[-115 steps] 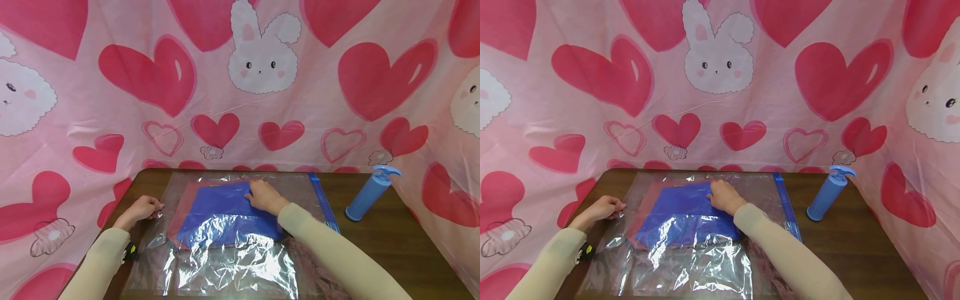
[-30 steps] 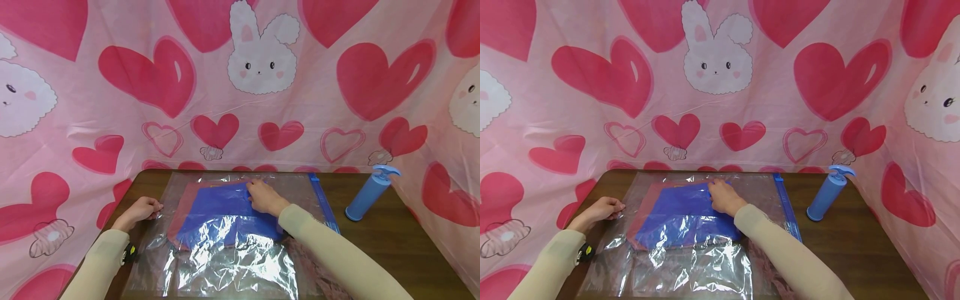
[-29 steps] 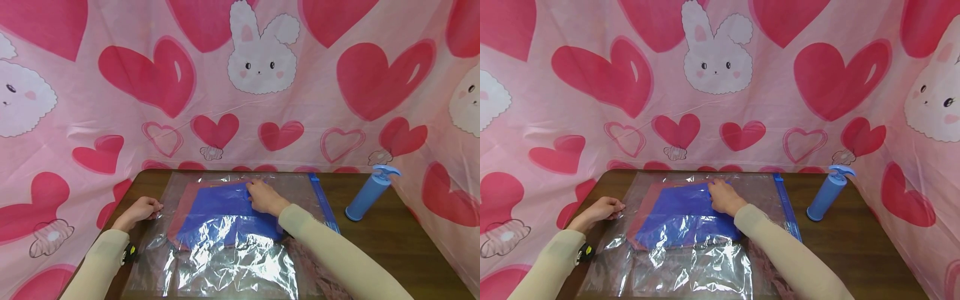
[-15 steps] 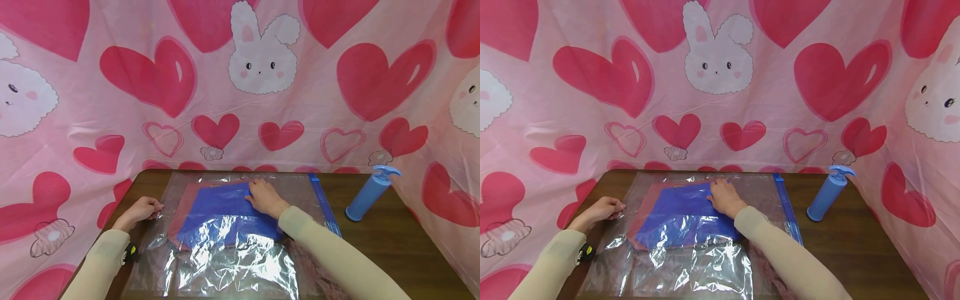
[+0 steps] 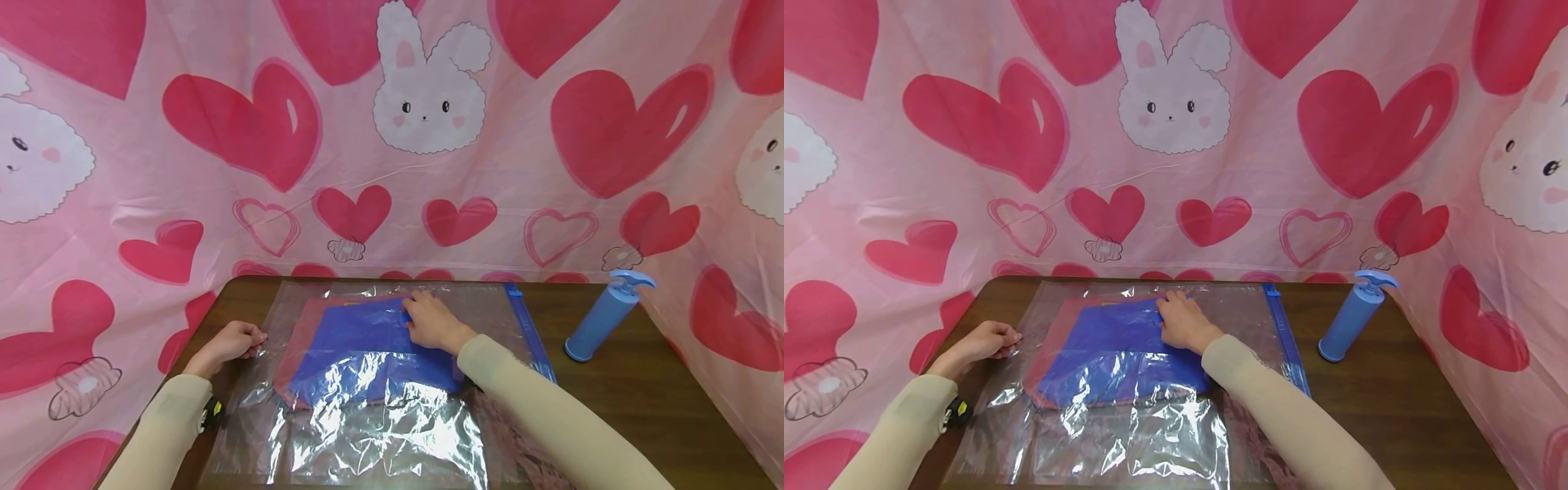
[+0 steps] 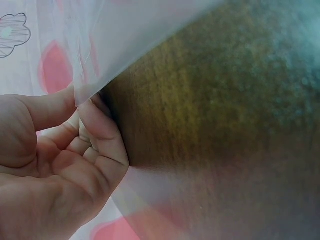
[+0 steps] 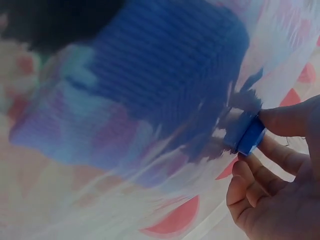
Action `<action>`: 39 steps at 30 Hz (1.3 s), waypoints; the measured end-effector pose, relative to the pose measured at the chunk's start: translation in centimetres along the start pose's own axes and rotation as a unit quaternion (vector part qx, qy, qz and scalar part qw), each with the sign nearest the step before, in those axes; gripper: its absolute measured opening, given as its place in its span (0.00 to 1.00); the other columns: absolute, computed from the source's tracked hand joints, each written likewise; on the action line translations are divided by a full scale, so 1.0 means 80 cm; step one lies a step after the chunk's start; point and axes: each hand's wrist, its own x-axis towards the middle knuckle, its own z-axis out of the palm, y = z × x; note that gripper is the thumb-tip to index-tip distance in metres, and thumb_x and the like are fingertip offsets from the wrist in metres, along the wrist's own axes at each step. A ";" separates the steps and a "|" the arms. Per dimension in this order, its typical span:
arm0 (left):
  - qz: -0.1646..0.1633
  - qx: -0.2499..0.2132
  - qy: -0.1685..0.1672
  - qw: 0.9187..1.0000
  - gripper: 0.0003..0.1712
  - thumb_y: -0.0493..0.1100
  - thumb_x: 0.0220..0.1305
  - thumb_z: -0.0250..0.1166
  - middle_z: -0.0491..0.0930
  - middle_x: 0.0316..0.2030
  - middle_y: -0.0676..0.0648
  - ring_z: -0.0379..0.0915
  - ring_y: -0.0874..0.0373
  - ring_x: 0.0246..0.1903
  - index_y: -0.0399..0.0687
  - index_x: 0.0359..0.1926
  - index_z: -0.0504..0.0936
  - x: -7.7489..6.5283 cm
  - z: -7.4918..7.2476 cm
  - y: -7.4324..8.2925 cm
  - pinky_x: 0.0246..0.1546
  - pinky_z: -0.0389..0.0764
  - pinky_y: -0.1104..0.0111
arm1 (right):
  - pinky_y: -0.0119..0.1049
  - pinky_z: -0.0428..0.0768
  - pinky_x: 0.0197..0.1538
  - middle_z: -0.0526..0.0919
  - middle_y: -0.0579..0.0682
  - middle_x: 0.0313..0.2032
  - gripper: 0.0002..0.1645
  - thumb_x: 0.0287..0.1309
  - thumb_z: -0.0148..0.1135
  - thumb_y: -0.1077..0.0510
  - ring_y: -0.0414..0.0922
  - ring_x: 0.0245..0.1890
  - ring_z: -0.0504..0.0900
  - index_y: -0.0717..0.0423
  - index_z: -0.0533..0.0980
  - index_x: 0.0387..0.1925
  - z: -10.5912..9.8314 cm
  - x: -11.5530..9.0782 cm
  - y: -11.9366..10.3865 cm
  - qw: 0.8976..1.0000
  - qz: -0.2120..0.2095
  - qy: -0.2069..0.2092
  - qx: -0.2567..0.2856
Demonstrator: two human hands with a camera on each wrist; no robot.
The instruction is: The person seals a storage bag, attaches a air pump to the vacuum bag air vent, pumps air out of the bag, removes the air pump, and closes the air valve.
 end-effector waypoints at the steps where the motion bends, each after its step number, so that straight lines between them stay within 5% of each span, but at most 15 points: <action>1: 0.000 0.000 0.000 1.000 0.15 0.34 0.77 0.59 0.74 0.24 0.48 0.71 0.54 0.28 0.31 0.30 0.80 0.000 0.000 0.000 0.32 0.76 0.63 | 0.55 0.78 0.60 0.80 0.59 0.50 0.17 0.65 0.71 0.56 0.58 0.53 0.79 0.60 0.80 0.52 0.000 0.000 0.000 1.000 0.003 -0.001 -0.001; 7: 0.000 -0.002 0.001 1.000 0.15 0.34 0.77 0.59 0.74 0.24 0.48 0.71 0.54 0.28 0.31 0.31 0.81 0.000 0.000 0.000 0.32 0.76 0.63 | 0.55 0.77 0.63 0.81 0.62 0.54 0.27 0.69 0.70 0.47 0.60 0.57 0.79 0.63 0.78 0.57 0.001 -0.001 0.001 1.000 0.025 0.003 -0.003; 16: 0.001 -0.008 -0.003 1.000 0.15 0.34 0.77 0.58 0.74 0.24 0.48 0.71 0.55 0.28 0.32 0.30 0.80 -0.002 -0.001 0.000 0.31 0.76 0.65 | 0.54 0.80 0.58 0.81 0.59 0.50 0.16 0.66 0.71 0.55 0.58 0.52 0.81 0.59 0.81 0.51 0.003 0.000 0.002 1.000 -0.002 0.008 -0.016; 30: 0.003 -0.009 0.000 1.000 0.15 0.35 0.77 0.59 0.75 0.24 0.48 0.71 0.55 0.27 0.32 0.30 0.80 0.000 0.001 -0.002 0.30 0.75 0.66 | 0.54 0.80 0.60 0.82 0.60 0.53 0.24 0.68 0.71 0.47 0.58 0.54 0.81 0.61 0.81 0.54 -0.001 -0.004 0.004 0.999 0.031 0.004 -0.002; 39: 0.001 -0.009 0.000 1.000 0.15 0.35 0.77 0.59 0.75 0.24 0.48 0.71 0.54 0.28 0.32 0.31 0.80 0.000 0.001 -0.005 0.30 0.75 0.65 | 0.54 0.80 0.58 0.82 0.59 0.48 0.17 0.65 0.72 0.56 0.58 0.52 0.81 0.60 0.81 0.51 -0.002 -0.003 0.003 1.000 0.000 0.001 -0.003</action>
